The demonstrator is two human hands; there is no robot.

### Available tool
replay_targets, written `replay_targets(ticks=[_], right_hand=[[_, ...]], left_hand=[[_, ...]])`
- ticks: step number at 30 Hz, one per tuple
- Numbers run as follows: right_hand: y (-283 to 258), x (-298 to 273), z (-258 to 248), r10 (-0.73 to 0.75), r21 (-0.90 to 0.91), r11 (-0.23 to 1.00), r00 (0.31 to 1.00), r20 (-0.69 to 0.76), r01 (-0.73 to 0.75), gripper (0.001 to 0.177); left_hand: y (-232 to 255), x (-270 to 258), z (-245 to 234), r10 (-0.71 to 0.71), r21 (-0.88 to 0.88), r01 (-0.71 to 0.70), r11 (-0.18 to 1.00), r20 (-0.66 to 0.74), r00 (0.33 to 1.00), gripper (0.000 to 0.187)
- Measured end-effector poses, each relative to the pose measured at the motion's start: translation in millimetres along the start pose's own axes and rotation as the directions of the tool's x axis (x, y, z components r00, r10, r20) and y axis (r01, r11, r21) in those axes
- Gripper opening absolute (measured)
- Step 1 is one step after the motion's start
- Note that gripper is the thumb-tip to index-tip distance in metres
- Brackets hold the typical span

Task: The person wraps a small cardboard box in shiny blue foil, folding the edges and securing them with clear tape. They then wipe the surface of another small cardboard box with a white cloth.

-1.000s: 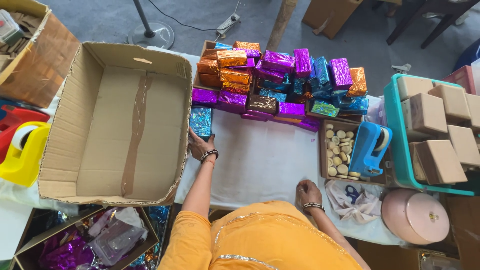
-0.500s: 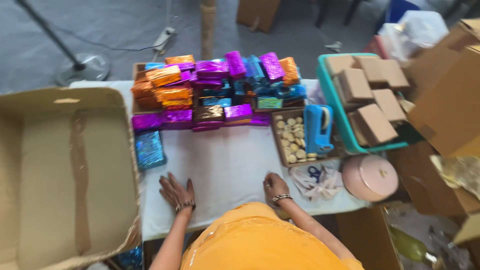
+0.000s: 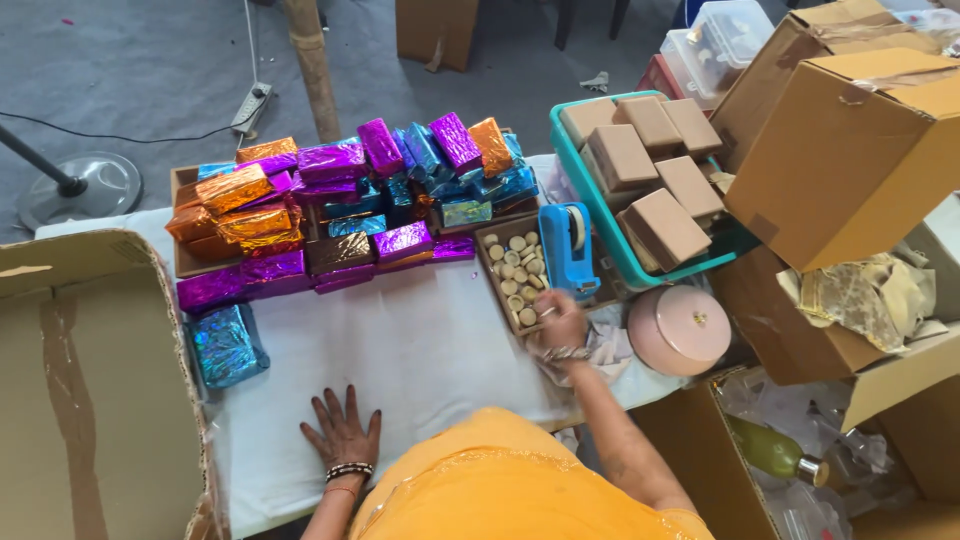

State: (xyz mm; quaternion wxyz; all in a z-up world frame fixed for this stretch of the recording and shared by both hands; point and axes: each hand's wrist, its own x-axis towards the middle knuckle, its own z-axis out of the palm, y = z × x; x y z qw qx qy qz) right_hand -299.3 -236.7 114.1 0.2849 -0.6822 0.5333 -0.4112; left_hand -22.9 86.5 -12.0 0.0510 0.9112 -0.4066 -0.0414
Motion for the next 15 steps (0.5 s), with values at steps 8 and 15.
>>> replay_targets(ticks=[8, 15], right_hand=[[-13.2, 117.6, -130.0, -0.185, -0.451, 0.891, 0.872, -0.453, -0.045, 0.063], [34.4, 166.5, -168.5, -0.06, -0.629, 0.777, 0.995, -0.078, -0.002, 0.1]], left_hand=[[-0.1, 1.7, 1.2, -0.019, 0.087, 0.016, 0.996, 0.033, 0.999, 0.081], [-0.9, -0.5, 6.1, -0.019, 0.088, 0.02, 0.996, -0.008, 1.0, 0.082]])
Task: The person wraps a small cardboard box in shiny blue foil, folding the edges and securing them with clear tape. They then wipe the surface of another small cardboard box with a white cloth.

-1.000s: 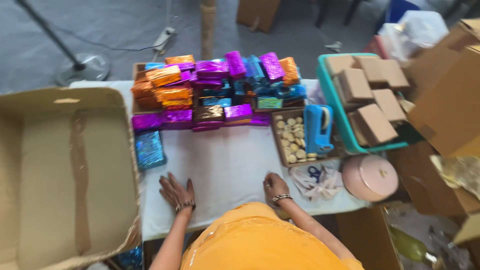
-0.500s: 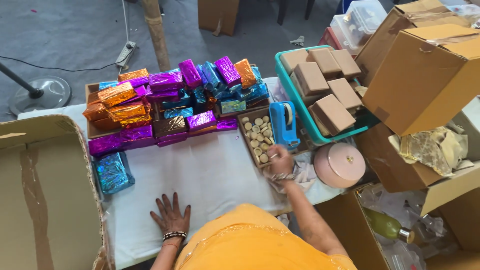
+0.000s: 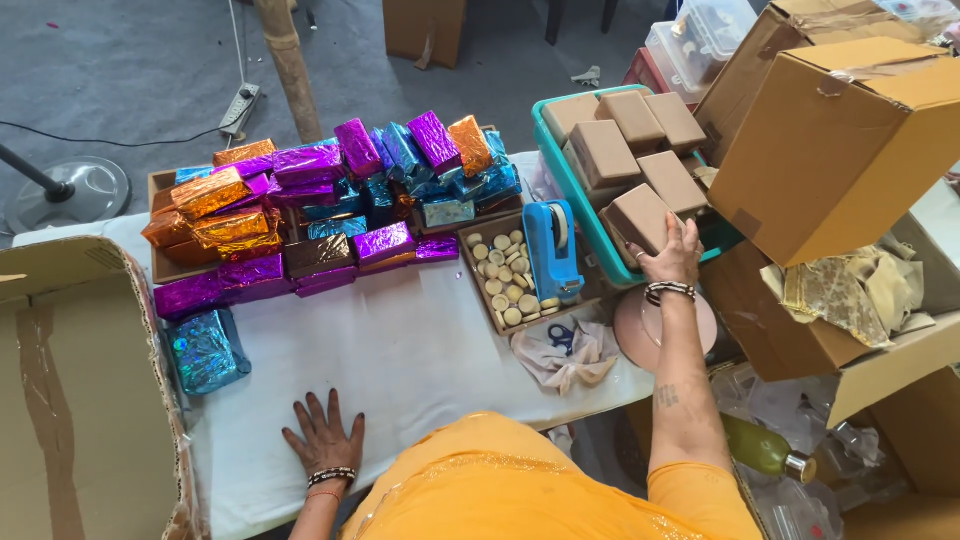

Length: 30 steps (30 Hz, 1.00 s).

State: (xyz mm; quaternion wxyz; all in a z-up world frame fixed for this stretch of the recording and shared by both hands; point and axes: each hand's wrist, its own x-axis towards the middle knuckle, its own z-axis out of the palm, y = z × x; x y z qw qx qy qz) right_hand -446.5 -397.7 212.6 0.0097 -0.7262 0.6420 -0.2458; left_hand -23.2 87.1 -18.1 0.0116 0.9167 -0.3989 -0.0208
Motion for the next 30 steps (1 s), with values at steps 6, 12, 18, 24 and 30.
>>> replay_targets(ticks=[6, 12, 18, 24, 30], right_hand=[[-0.2, -1.1, -6.6, 0.033, 0.169, 0.985, 0.999, -0.02, -0.029, 0.087], [-36.0, -25.5, -11.6, 0.29, 0.344, 0.9, 0.957, -0.017, -0.267, 0.068], [-105.2, -119.7, 18.8, -0.045, 0.514, 0.856, 0.998, -0.036, 0.057, 0.061], [-203.1, -222.3, 50.3, -0.394, 0.535, 0.818, 0.884, 0.251, 0.212, 0.069], [-202.8, -288.9, 103.4, -0.549, 0.359, 0.835, 0.671, 0.499, 0.416, 0.086]], left_hand=[[1.8, 1.5, -1.4, -0.019, 0.099, 0.014, 0.995, 0.053, 0.998, 0.082], [3.5, 0.0, -7.1, -0.015, 0.134, 0.006, 0.991, 0.066, 0.998, 0.08], [2.9, -0.8, -5.9, -0.011, 0.121, 0.003, 0.993, 0.067, 0.998, 0.082], [-1.9, -0.9, 12.0, 0.032, -0.157, -0.053, 0.986, -0.135, 0.99, 0.08], [-2.6, 0.0, 4.8, 0.034, -0.124, -0.04, 0.991, -0.051, 0.998, 0.08]])
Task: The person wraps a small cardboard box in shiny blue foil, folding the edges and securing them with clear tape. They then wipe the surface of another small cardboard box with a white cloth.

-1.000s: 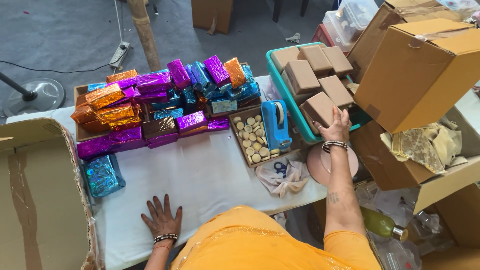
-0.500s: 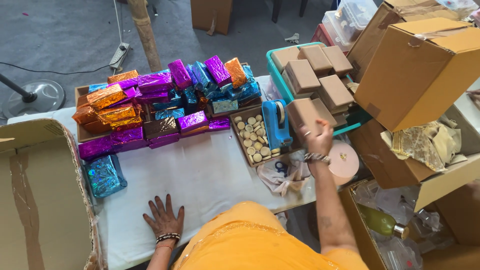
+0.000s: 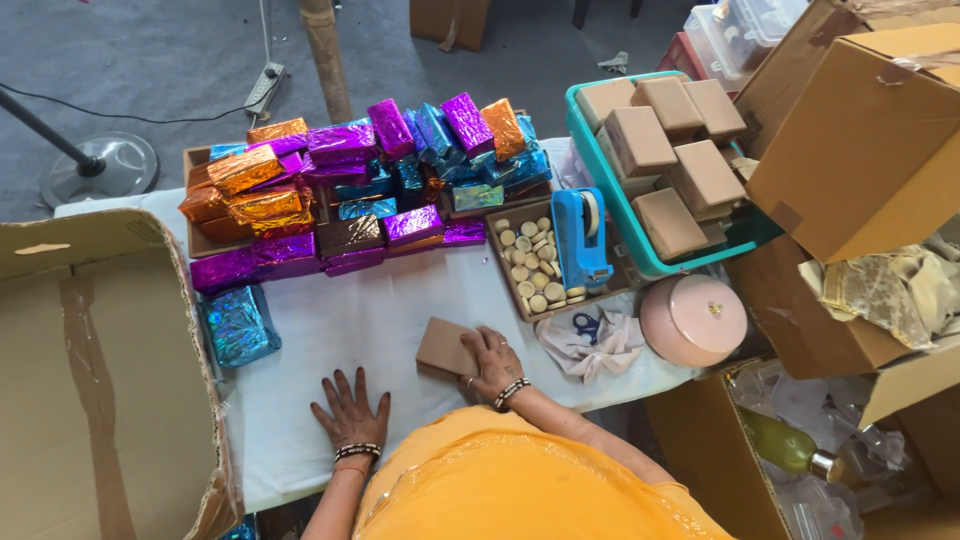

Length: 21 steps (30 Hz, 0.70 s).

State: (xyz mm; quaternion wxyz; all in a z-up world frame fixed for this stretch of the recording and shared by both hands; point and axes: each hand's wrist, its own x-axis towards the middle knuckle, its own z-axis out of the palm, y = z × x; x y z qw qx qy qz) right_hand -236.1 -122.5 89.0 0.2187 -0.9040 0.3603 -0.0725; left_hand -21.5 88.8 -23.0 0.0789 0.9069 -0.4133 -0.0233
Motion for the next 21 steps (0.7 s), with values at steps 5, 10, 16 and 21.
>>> replay_targets(ticks=[5, 10, 16, 21], right_hand=[[7.3, 6.7, 2.6, -0.006, -0.127, 0.992, 0.994, 0.112, 0.021, 0.098], [-1.8, 16.6, 2.6, 0.009, -0.164, 0.986, 0.982, 0.186, 0.022, 0.108], [-8.4, 22.9, -5.5, 0.167, -0.069, 0.986, 0.951, 0.259, -0.154, 0.116], [-26.2, 19.7, -32.7, 0.046, 0.278, 0.951, 0.95, 0.309, -0.136, 0.109]], left_hand=[[-2.2, -3.1, 4.7, 0.039, -0.09, -0.049, 0.995, -0.114, 0.993, 0.081], [-1.9, -2.1, 6.6, 0.039, -0.102, -0.052, 0.993, -0.13, 0.991, 0.081], [0.1, 11.7, 10.3, -0.074, 0.104, 0.058, 0.993, 0.155, 0.985, 0.083], [-25.3, 51.9, 89.7, -0.048, -0.909, 0.299, 0.292, 0.298, 0.953, 0.075]])
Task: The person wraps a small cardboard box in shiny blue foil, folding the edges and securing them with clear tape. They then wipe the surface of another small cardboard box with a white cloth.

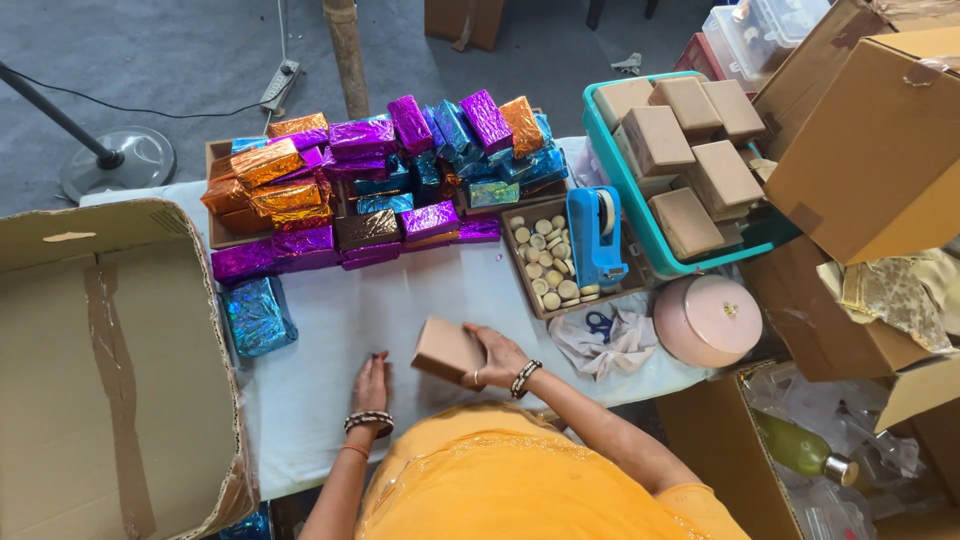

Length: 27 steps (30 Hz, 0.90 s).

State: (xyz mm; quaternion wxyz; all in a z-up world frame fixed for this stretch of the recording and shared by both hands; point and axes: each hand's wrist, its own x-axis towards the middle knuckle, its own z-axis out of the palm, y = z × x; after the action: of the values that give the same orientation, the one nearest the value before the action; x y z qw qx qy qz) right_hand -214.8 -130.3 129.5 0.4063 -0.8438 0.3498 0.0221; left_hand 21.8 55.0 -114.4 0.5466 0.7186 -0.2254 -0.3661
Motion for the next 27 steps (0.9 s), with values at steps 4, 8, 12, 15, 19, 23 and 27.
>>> replay_targets(ticks=[4, 8, 12, 15, 19, 23, 27], right_hand=[[-64.2, -33.3, -35.0, -0.138, 0.059, 0.99, 0.983, 0.117, 0.132, 0.107], [-61.8, -30.6, -31.8, -0.495, -0.115, 0.851, 0.855, 0.154, 0.513, 0.097], [-46.0, -21.5, -23.7, -0.584, -0.376, 0.728, 0.806, 0.098, 0.573, 0.093], [-36.2, -23.9, -19.7, -0.379, -0.037, 0.925, 0.924, -0.051, 0.377, 0.075], [-25.1, -15.0, -4.0, -0.095, 0.492, 0.869, 0.994, 0.047, 0.06, 0.075], [-21.0, -10.8, 13.7, -0.033, 0.623, 0.78, 0.99, 0.139, -0.061, 0.096], [-0.7, -6.4, 22.3, -0.028, 0.659, 0.75, 0.993, 0.111, -0.052, 0.098]], left_hand=[[130.7, -44.5, 9.0, -0.384, -0.45, 0.637, 0.626, 0.533, 0.754, 0.093], [171.4, -63.6, 19.9, -0.153, -0.443, 0.811, 0.383, 0.835, 0.528, 0.098], [185.7, -64.5, 17.0, 0.216, -0.5, 0.803, 0.325, 0.866, 0.452, 0.076], [158.0, -49.1, 16.6, 0.036, -0.68, 0.719, 0.144, 0.73, 0.683, 0.076], [189.1, -46.2, 32.2, 0.058, -0.677, 0.421, 0.603, 0.564, 0.824, 0.094], [199.0, -44.8, 54.2, -0.051, -0.575, 0.376, 0.727, 0.5, 0.865, 0.111], [187.2, -42.9, 62.4, -0.116, -0.502, 0.346, 0.793, 0.433, 0.894, 0.113]])
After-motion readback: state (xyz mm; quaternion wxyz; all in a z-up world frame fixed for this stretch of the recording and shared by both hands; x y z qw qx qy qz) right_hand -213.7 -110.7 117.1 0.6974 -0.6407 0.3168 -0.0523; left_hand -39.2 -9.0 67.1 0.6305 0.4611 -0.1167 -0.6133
